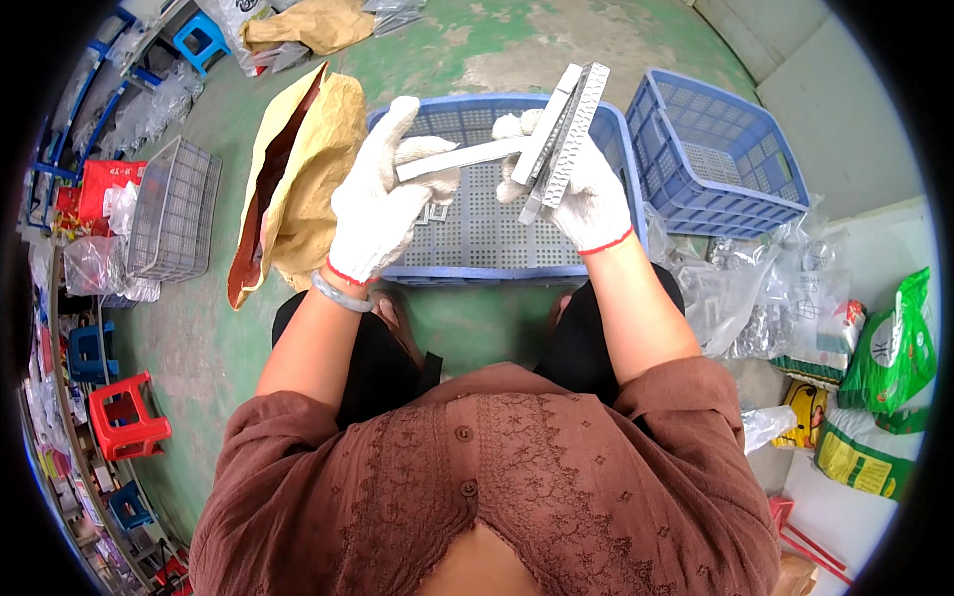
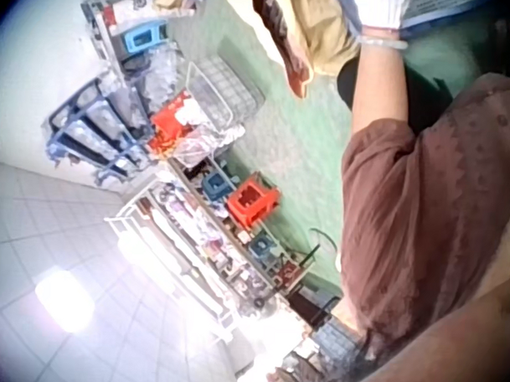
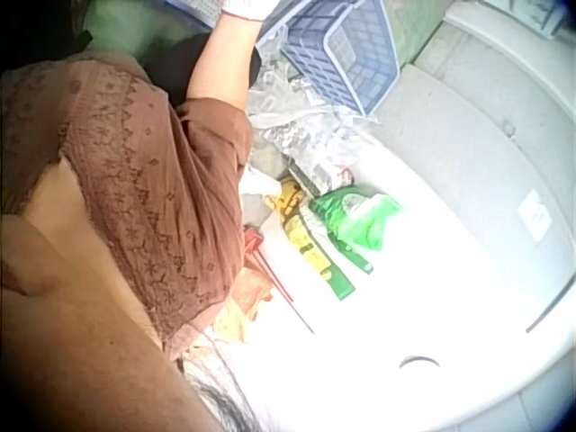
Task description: The person sits on the floor and repeatedly picks up small rectangular metal parts from a blue crate. They hold the parts in gloved hands, turning them over to inspect the surfaces, and then place them back into the crate.
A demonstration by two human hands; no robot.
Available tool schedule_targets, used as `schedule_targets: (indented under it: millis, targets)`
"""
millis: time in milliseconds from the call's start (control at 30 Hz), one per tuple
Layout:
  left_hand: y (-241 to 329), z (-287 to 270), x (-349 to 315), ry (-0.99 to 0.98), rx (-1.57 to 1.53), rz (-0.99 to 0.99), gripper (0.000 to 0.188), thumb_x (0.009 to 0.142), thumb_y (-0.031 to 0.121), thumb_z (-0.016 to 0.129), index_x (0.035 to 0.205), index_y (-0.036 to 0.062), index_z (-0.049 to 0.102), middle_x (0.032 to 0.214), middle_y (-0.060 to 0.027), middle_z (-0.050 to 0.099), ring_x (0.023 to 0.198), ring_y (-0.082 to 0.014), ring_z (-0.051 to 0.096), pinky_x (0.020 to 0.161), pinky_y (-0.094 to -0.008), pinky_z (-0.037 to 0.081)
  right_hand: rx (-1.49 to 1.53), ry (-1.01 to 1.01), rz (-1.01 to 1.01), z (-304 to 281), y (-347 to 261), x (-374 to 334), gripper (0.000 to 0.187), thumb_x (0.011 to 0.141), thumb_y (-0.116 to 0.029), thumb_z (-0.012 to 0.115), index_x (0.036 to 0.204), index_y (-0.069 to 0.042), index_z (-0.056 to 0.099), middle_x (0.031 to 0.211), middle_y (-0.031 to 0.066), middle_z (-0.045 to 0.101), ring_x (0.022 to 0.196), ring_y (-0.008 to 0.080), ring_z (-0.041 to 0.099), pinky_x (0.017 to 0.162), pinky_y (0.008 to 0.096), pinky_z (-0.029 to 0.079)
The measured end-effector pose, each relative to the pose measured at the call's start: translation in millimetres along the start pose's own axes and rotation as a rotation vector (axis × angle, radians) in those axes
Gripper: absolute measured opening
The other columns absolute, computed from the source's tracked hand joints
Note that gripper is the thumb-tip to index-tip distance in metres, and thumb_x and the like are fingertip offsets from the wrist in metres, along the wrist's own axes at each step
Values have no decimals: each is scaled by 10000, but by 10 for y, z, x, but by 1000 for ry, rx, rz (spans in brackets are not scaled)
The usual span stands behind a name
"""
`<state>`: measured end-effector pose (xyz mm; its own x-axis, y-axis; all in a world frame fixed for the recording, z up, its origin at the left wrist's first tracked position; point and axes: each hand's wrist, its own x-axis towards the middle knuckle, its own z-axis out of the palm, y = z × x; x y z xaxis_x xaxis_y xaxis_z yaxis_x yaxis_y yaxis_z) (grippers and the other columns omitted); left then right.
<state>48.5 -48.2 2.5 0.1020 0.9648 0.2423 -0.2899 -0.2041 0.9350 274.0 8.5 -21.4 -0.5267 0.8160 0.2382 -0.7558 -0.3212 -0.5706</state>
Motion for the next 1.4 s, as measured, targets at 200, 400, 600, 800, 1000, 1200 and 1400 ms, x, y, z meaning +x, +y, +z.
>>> schedule_targets:
  millis: [200,400,600,800,1000,1200,1400]
  targets:
    - [36,-25,28,6,-49,-96,670,863,-64,588,1483,-29,337,1224,-201,594,957,-226,678,763,-312,597,48,-2,8,-75,12,-9,639,722,-97,797,1288,23,523,1223,225,606,966,360,675,769,495,603]
    - [169,-28,102,27,-11,-377,540,944,100,651,1398,-63,411,1156,-170,609,822,-227,697,615,-293,599,66,61,37,-67,-20,-42,609,747,-73,743,1297,30,505,1168,256,609,938,373,674,752,490,596]
    - [35,-62,102,54,-447,-311,473,1020,289,555,1386,12,442,1195,-183,600,754,-291,687,610,-343,603,109,76,42,-16,-7,-16,607,711,-35,748,1265,34,511,1132,256,618,919,362,682,745,493,612]
    - [-83,-219,57,36,-542,-423,366,1001,211,583,1310,19,546,1243,-198,591,959,-301,663,824,-420,590,-10,-21,33,-139,14,-3,578,787,-135,750,1302,26,545,1241,254,589,956,346,667,782,511,571]
    - [-92,-130,65,113,-326,-339,534,850,-46,684,1353,-27,505,1266,-176,572,1113,-271,608,942,-380,543,16,70,16,-2,4,8,640,692,-68,792,1266,36,528,1168,223,631,891,328,706,733,461,629]
    - [-11,6,70,97,-305,-166,799,792,-124,662,1498,-15,305,1325,-180,508,1155,-276,593,917,-345,544,-42,77,16,-39,-41,-75,711,689,-89,803,1317,33,494,1218,211,615,939,341,705,759,473,625]
    - [-6,-17,52,106,-344,-176,687,798,-129,643,1430,-36,391,1268,-195,544,1132,-292,607,899,-344,557,-28,80,28,-18,-38,-59,742,677,-101,816,1327,37,484,1145,195,650,944,367,700,791,509,610]
